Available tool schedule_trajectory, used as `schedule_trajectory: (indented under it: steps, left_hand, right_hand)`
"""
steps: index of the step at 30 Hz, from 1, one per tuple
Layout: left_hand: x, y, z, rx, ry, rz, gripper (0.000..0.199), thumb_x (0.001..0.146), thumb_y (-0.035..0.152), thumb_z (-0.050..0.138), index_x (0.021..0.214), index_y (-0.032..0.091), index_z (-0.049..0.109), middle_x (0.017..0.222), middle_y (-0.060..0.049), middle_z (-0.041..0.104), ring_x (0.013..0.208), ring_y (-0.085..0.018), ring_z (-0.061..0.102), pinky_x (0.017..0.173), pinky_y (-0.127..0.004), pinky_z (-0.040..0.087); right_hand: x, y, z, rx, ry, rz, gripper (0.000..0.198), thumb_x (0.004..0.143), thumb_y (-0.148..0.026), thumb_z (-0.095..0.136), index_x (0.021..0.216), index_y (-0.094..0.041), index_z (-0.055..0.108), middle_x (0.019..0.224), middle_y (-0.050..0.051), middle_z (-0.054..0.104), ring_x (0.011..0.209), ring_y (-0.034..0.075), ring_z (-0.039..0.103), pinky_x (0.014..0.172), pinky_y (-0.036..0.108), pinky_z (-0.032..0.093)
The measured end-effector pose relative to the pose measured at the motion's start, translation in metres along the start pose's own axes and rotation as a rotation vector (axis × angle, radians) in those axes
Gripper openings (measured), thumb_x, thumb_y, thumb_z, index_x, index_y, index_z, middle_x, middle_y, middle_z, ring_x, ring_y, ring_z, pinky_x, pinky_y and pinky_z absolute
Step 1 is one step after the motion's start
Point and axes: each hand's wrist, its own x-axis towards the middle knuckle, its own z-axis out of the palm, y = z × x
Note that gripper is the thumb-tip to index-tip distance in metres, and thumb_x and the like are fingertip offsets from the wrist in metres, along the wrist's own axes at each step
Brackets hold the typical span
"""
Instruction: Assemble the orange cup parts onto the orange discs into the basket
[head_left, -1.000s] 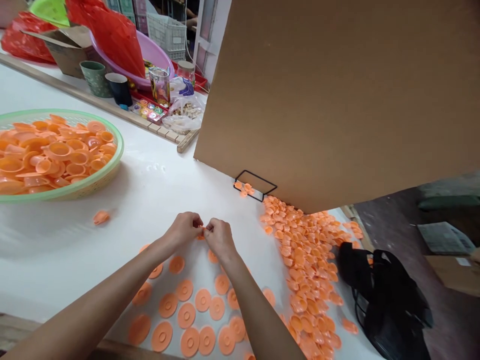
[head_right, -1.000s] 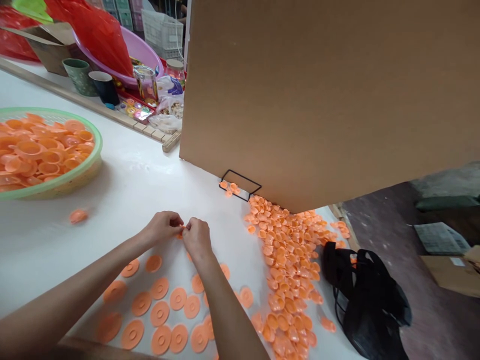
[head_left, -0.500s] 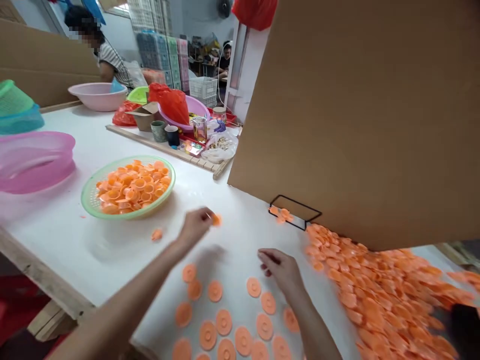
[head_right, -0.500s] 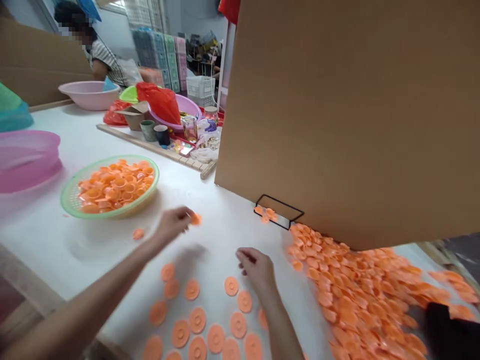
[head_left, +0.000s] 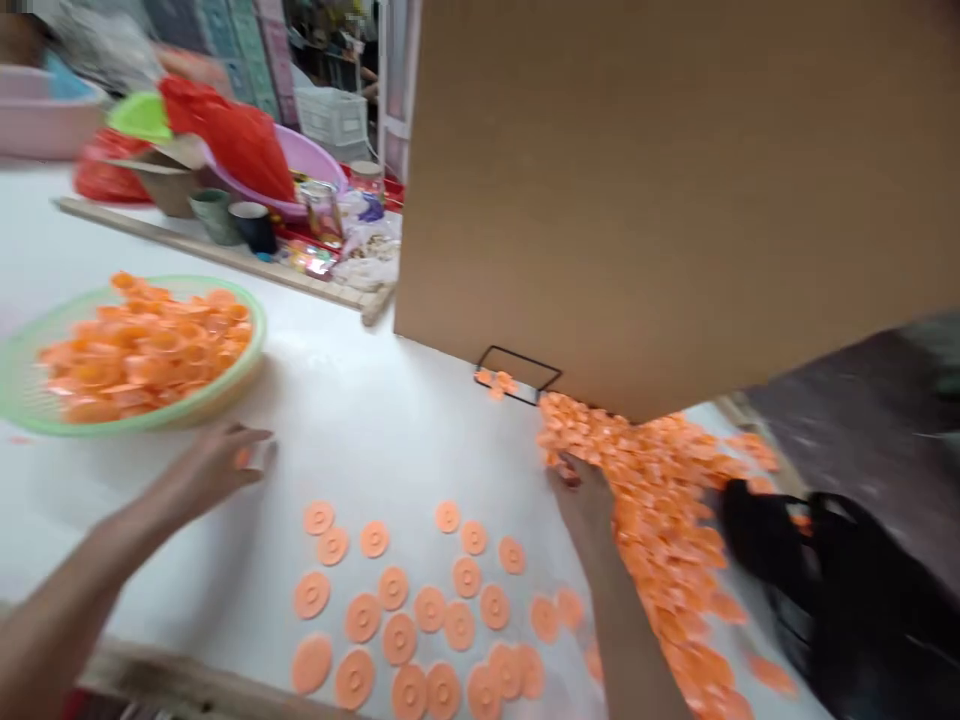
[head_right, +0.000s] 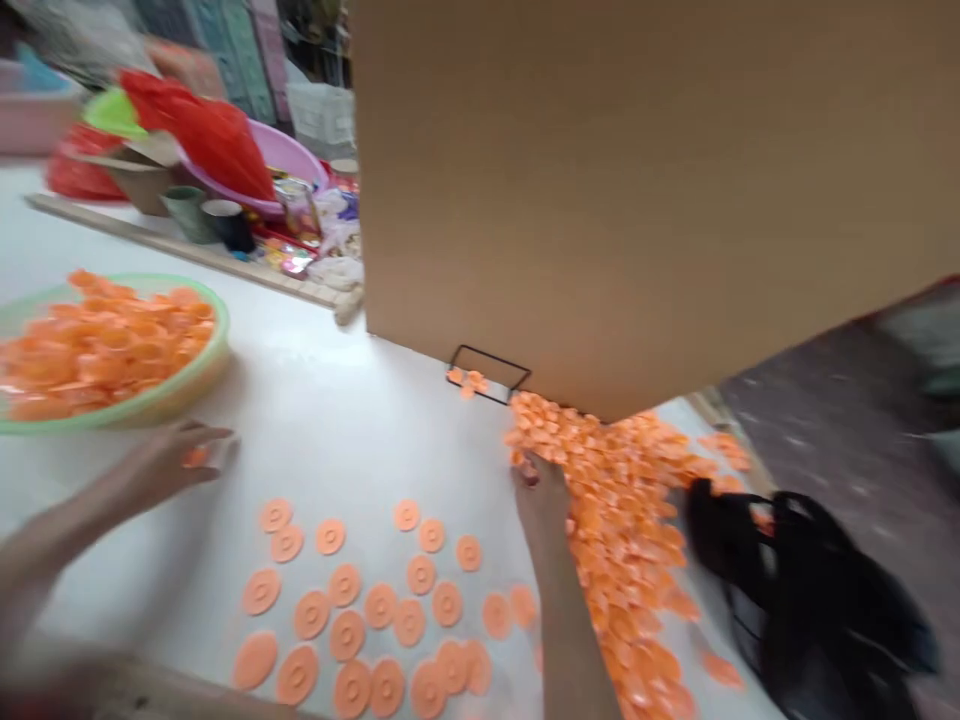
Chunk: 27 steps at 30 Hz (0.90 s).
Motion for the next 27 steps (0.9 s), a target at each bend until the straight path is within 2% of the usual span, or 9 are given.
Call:
schedule_trajectory:
  steps: [3, 6, 9, 12, 16, 18, 20, 24, 27]
  left_hand:
    - [-0.008, -0.012, 0.017, 0.106, -0.025, 0.085, 0.021, 0.068, 0.03, 0.062, 0.085, 0.022, 0.071, 0.087, -0.006, 0.065, 0.086, -0.023, 0.061, 0.076, -0.029, 0.047]
    - [-0.001, 0.003, 0.039, 0.038, 0.0, 0.107, 0.027, 0.075, 0.026, 0.048, 0.087, 0.02, 0.072, 0.09, -0.007, 0.065, 0.079, -0.02, 0.063, 0.071, -0.028, 0.048]
    - [0.012, 0.042, 0.076, -0.117, 0.0, 0.193, 0.026, 0.078, 0.027, 0.046, 0.087, 0.02, 0.07, 0.092, -0.006, 0.066, 0.077, -0.018, 0.064, 0.07, -0.027, 0.05]
    - [0.021, 0.097, 0.119, -0.262, -0.046, 0.291, 0.024, 0.079, 0.026, 0.049, 0.092, 0.019, 0.068, 0.095, -0.006, 0.066, 0.078, -0.017, 0.065, 0.071, -0.027, 0.052]
    - [0.02, 0.159, 0.16, -0.177, -0.206, 0.479, 0.032, 0.074, 0.008, 0.049, 0.098, 0.018, 0.068, 0.098, -0.008, 0.066, 0.089, -0.02, 0.063, 0.078, -0.031, 0.053]
    - [0.018, 0.173, 0.167, -0.149, -0.253, 0.536, 0.038, 0.07, 0.004, 0.055, 0.102, 0.02, 0.068, 0.101, -0.008, 0.066, 0.097, -0.023, 0.06, 0.082, -0.033, 0.052]
    - [0.016, 0.175, 0.165, -0.163, -0.269, 0.568, 0.046, 0.068, 0.005, 0.063, 0.111, 0.021, 0.065, 0.11, -0.008, 0.066, 0.105, -0.024, 0.057, 0.086, -0.035, 0.051]
    - [0.014, 0.158, 0.15, -0.19, -0.263, 0.591, 0.056, 0.07, 0.017, 0.073, 0.124, 0.025, 0.059, 0.128, -0.008, 0.058, 0.116, -0.027, 0.05, 0.093, -0.041, 0.048]
    - [0.012, 0.148, 0.147, -0.172, -0.263, 0.507, 0.054, 0.07, 0.019, 0.074, 0.121, 0.025, 0.061, 0.124, -0.009, 0.059, 0.112, -0.027, 0.052, 0.092, -0.042, 0.047]
  right_hand:
    - [0.008, -0.004, 0.016, -0.056, 0.002, -0.057, 0.037, 0.07, -0.04, 0.056, 0.089, -0.013, 0.073, 0.088, 0.013, 0.066, 0.074, 0.023, 0.061, 0.076, 0.036, 0.047]
    - [0.011, -0.016, 0.02, -0.044, -0.05, -0.088, 0.026, 0.071, -0.032, 0.055, 0.08, -0.014, 0.071, 0.081, 0.011, 0.065, 0.073, 0.022, 0.06, 0.075, 0.034, 0.047]
    - [0.005, -0.029, 0.021, -0.054, -0.082, -0.129, 0.018, 0.074, -0.024, 0.053, 0.077, -0.016, 0.069, 0.08, 0.008, 0.065, 0.073, 0.02, 0.06, 0.073, 0.031, 0.048]
    - [-0.009, -0.041, 0.023, -0.097, -0.108, -0.22, 0.015, 0.079, -0.017, 0.051, 0.08, -0.018, 0.067, 0.087, 0.006, 0.063, 0.074, 0.016, 0.06, 0.071, 0.026, 0.047]
    - [-0.033, -0.06, 0.018, -0.279, -0.207, -0.478, 0.031, 0.082, -0.003, 0.042, 0.091, -0.02, 0.066, 0.094, 0.007, 0.06, 0.077, 0.016, 0.057, 0.065, 0.024, 0.043]
    - [-0.04, -0.068, 0.013, -0.334, -0.247, -0.55, 0.036, 0.079, 0.002, 0.041, 0.091, -0.021, 0.066, 0.096, 0.007, 0.059, 0.082, 0.017, 0.057, 0.064, 0.024, 0.042]
    - [-0.042, -0.073, 0.01, -0.273, -0.264, -0.566, 0.036, 0.08, 0.001, 0.042, 0.093, -0.022, 0.066, 0.099, 0.007, 0.059, 0.086, 0.018, 0.057, 0.068, 0.025, 0.044]
    - [-0.036, -0.073, 0.014, 0.058, -0.247, -0.418, 0.025, 0.089, -0.018, 0.047, 0.104, -0.022, 0.066, 0.102, 0.007, 0.059, 0.083, 0.017, 0.061, 0.074, 0.028, 0.049]
    - [-0.032, -0.071, 0.026, 0.202, -0.299, -0.291, 0.025, 0.084, -0.028, 0.055, 0.104, -0.021, 0.068, 0.097, 0.006, 0.061, 0.074, 0.016, 0.061, 0.073, 0.03, 0.05]
